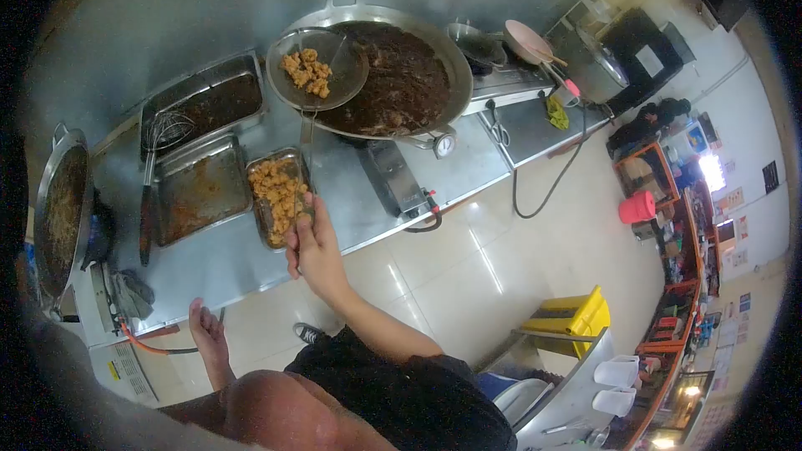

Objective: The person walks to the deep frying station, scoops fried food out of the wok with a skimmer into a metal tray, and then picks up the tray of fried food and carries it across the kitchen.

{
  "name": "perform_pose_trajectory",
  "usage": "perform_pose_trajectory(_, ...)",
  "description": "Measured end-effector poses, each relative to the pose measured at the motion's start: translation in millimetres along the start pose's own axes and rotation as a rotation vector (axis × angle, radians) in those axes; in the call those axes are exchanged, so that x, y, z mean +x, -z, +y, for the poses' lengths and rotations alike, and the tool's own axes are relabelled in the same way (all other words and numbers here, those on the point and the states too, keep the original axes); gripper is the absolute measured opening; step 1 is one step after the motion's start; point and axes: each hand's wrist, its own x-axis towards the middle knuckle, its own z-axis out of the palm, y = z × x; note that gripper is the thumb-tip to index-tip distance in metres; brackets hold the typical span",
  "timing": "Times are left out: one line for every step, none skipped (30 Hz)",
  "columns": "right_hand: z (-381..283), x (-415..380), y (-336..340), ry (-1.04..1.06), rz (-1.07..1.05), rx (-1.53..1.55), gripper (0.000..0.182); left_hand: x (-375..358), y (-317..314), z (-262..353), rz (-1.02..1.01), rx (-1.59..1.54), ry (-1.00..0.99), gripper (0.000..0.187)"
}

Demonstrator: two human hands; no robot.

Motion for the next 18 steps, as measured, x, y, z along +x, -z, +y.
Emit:
perform_pose_trajectory(0.7, 0.7, -0.9, 0.002, -0.012, 0.000, 0.045, 0.7, 1.5, -1.0, 0.008, -0.005, -0.004, 0.017)
perform_pose_trajectory(1.2, 0.6, -2.1, 0.001, -0.011, 0.007, 0.045, 2.0, 2.9, -2.1, 0.014, -0.012, -0.010, 0.018)
perform_pose_trajectory(1.4, 0.0, -3.8, 0.003, -0.012, 0.013, 0.045, 3.0, 4.1, -1.7, 0.019, -0.021, -0.018, 0.018)
perform_pose_trajectory(1.3, -0.3, -5.4, 0.006, -0.014, 0.018, 0.044, 3.9, 5.0, -0.5, 0.015, -0.029, -0.029, 0.017)
perform_pose_trajectory(1.9, -0.8, -7.3, 0.011, -0.013, 0.019, 0.044, 3.9, 5.6, 1.8, 0.010, -0.036, -0.040, 0.017)
perform_pose_trajectory(3.3, -1.5, -8.9, 0.016, -0.011, 0.020, 0.044, 3.2, 5.9, 4.2, 0.004, -0.044, -0.049, 0.017)
perform_pose_trajectory(4.1, -2.2, -10.5, 0.021, -0.009, 0.021, 0.044, 2.3, 5.5, 7.0, 0.001, -0.043, -0.054, 0.017)
perform_pose_trajectory(4.0, -3.0, -12.4, 0.028, -0.008, 0.019, 0.043, 1.0, 2.8, 11.1, -0.003, -0.042, -0.060, 0.017)
perform_pose_trajectory(3.9, -4.1, -14.3, 0.034, -0.007, 0.018, 0.043, -0.2, 2.3, 14.0, -0.006, -0.040, -0.066, 0.017)
perform_pose_trajectory(4.1, -5.1, -16.2, 0.040, -0.005, 0.016, 0.043, -0.6, 4.3, 15.1, -0.009, -0.048, -0.064, 0.017)
perform_pose_trajectory(5.5, -4.3, -16.6, 0.045, -0.001, 0.011, 0.043, 0.0, 6.4, 16.3, -0.014, -0.057, -0.065, 0.016)
perform_pose_trajectory(8.8, -2.4, -15.1, 0.048, 0.003, 0.008, 0.043, 0.3, 9.2, 17.9, -0.019, -0.066, -0.064, 0.016)
perform_pose_trajectory(12.0, -0.1, -13.3, 0.051, 0.008, 0.003, 0.044, 1.5, 12.3, 18.2, -0.027, -0.073, -0.068, 0.017)
perform_pose_trajectory(13.5, 3.0, -10.1, 0.074, 0.012, -0.022, 0.043, 2.6, 16.2, 17.3, -0.035, -0.080, -0.070, 0.017)
perform_pose_trajectory(12.9, 6.6, -6.2, 0.093, 0.018, -0.045, 0.043, 1.6, 20.5, 17.5, -0.040, -0.084, -0.072, 0.017)
perform_pose_trajectory(9.2, 9.9, -4.7, 0.116, 0.019, -0.067, 0.042, 0.3, 22.9, 18.4, -0.041, -0.092, -0.074, 0.017)
perform_pose_trajectory(1.2, 11.1, -6.8, 0.132, 0.036, -0.102, 0.041, -0.9, 23.5, 19.8, -0.042, -0.102, -0.079, 0.017)
perform_pose_trajectory(-8.6, 10.2, -8.8, 0.145, 0.055, -0.136, 0.040, -3.0, 26.5, 21.7, -0.042, -0.109, -0.082, 0.018)
